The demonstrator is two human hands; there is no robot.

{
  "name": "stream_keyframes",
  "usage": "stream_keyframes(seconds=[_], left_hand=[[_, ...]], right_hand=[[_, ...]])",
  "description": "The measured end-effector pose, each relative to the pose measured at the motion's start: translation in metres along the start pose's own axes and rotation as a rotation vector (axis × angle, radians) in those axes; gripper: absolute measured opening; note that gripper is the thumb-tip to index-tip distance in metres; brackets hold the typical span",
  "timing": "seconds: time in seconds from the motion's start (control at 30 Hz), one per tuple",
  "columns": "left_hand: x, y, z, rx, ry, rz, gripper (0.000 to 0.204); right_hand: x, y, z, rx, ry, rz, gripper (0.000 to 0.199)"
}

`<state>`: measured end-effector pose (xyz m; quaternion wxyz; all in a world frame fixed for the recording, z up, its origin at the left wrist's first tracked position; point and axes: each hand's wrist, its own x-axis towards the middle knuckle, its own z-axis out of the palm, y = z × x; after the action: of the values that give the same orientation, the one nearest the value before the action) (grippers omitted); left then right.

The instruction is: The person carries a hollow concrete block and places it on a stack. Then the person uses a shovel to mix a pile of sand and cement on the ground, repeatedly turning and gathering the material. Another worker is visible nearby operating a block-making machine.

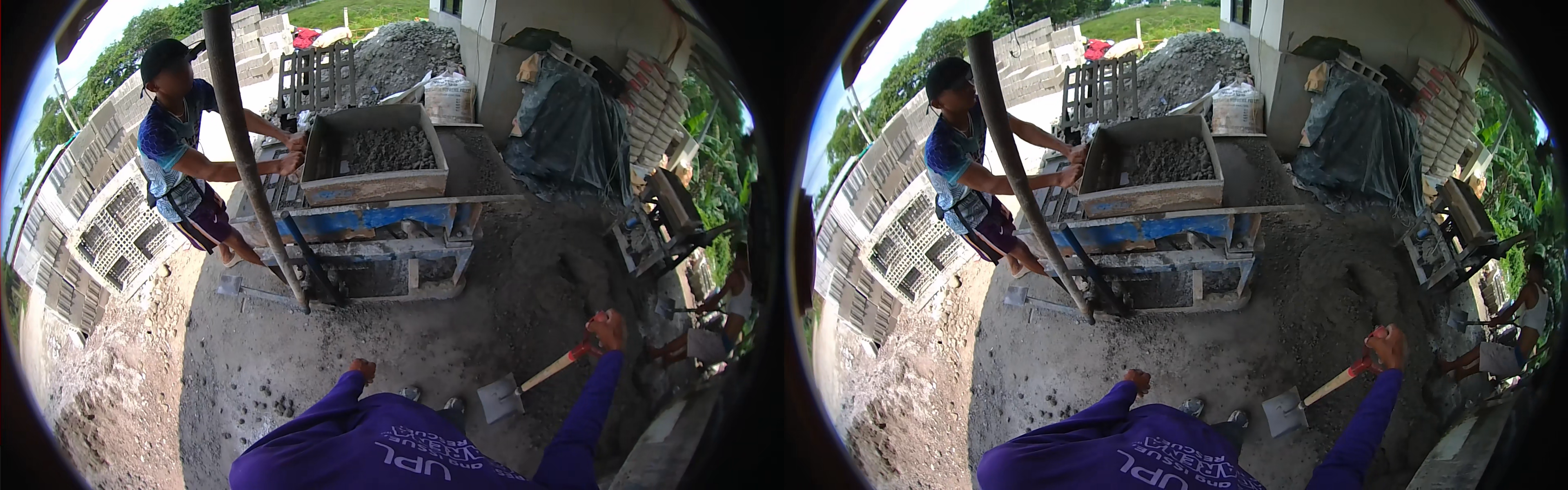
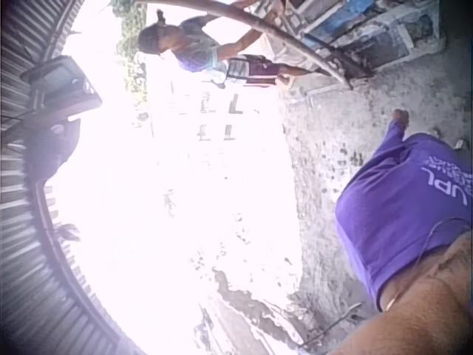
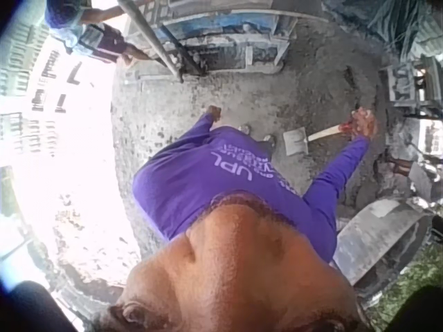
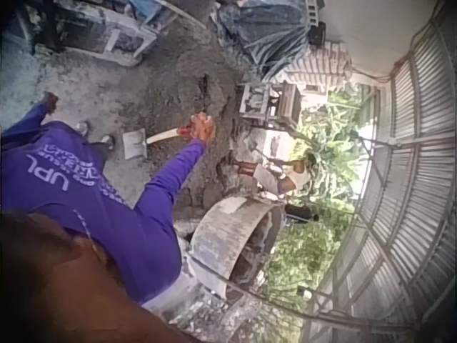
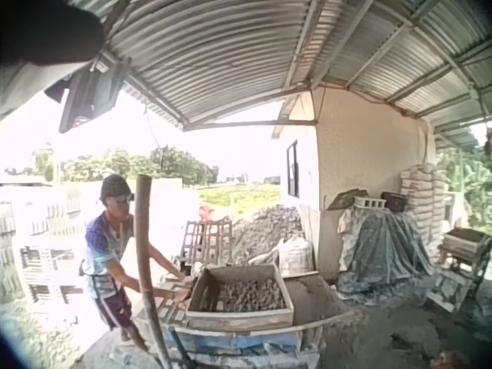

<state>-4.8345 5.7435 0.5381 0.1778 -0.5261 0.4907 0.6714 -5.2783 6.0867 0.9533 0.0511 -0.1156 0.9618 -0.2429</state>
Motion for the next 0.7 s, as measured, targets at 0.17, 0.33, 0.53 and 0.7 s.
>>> stream_keyframes(seconds=[0.17, 0.33, 0.53, 0.7], left_hand=[[0.0, -0.003, 0.0, -0.016, -0.039, -0.018, 0.029], [-0.005, 0.002, 0.005, -0.012, -0.056, -0.029, 0.026], [0.018, -0.008, 0.004, -0.059, -0.065, 0.017, 0.022], [0.035, -0.022, 0.005, -0.08, -0.074, 0.031, 0.021]], right_hand=[[-0.007, -0.003, -0.006, -0.027, -0.042, 0.054, 0.038], [0.002, 0.019, 0.0, -0.003, 0.002, -0.01, 0.035], [-0.005, 0.012, -0.001, 0.047, -0.026, 0.018, 0.037], [-0.007, 0.009, 0.0, 0.061, -0.049, 0.019, 0.036]])
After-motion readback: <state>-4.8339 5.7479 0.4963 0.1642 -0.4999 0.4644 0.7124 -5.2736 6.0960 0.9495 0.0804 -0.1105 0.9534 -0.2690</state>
